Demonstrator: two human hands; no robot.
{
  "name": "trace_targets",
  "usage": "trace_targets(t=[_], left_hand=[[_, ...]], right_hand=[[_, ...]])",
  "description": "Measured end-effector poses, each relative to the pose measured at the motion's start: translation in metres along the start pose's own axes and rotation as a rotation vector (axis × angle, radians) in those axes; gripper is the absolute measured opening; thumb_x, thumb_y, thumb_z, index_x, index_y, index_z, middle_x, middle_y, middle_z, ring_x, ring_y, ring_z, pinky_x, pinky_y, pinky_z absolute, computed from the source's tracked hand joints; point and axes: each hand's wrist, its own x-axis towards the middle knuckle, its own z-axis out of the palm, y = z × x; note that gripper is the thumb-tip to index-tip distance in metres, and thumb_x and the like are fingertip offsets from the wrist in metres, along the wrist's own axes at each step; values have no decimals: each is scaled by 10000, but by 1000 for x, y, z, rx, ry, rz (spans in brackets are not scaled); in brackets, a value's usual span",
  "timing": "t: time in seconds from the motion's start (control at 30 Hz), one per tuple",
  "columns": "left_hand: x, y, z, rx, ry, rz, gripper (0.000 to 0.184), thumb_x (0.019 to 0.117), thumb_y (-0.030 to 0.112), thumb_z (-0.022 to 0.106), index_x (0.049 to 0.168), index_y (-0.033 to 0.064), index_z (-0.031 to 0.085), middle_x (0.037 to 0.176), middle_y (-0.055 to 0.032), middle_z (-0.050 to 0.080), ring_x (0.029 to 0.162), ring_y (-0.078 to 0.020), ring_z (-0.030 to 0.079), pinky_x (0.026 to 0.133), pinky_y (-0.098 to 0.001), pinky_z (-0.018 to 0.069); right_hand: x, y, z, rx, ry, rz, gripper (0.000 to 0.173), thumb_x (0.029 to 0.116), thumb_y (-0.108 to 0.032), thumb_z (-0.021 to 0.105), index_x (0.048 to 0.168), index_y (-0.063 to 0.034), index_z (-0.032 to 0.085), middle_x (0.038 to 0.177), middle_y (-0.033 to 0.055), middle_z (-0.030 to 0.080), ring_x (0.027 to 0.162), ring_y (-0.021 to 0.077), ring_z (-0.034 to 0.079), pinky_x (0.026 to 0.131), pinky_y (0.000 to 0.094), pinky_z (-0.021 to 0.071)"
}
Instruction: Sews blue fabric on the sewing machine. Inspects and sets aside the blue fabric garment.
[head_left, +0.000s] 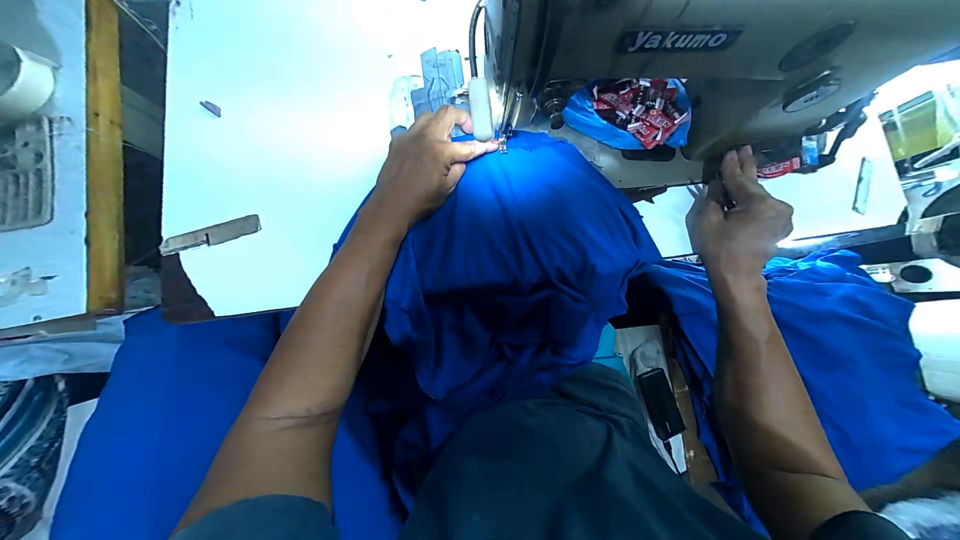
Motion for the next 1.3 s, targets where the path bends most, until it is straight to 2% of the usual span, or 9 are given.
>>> trace_targets(t=[0.3,0.43,0.87,1.1,1.3], left_hand=[[0,0,-1,1,-3,2,487,1021,143,436,1369,394,665,1420,-52,563,1221,-291,566,907,-492,505],[-1,2,-1,-14,2,10,466,1022,136,453,1353,371,682,1420,-71,569,1227,-310,573,914,-509,510],[-2,0,-2,-8,9,25,471,1025,144,446,1341,405,681,1396,-49,585,1230,-291,568,915,-492,506],[-2,2,-1,-19,12,23,455,1027,134,451,1321,375,702,1390,-68,590,1232,-296,572,936,-484,505],[-3,2,-3,-20,26,35,458,1029,135,459,1326,391,696,1369,-73,599,1219,-288,579,929,-471,508]], right_hand=[[4,6,6,-35,-12,-9,487,1047,-227,464,1527,-222,543,1581,8,508,1048,361,722,748,624,547],[-1,3,1,-8,5,-32,478,1042,-218,497,1517,-196,556,1568,45,522,1047,387,718,748,633,550],[-3,3,2,-24,5,-23,499,1036,-220,496,1533,-214,537,1584,12,505,996,363,731,695,626,546],[-5,2,0,-15,-1,-14,497,1040,-234,489,1535,-216,534,1578,6,512,1011,356,728,707,615,550],[-3,3,2,-18,9,-21,501,1035,-224,492,1534,-220,536,1582,10,507,1013,359,729,708,618,550]])
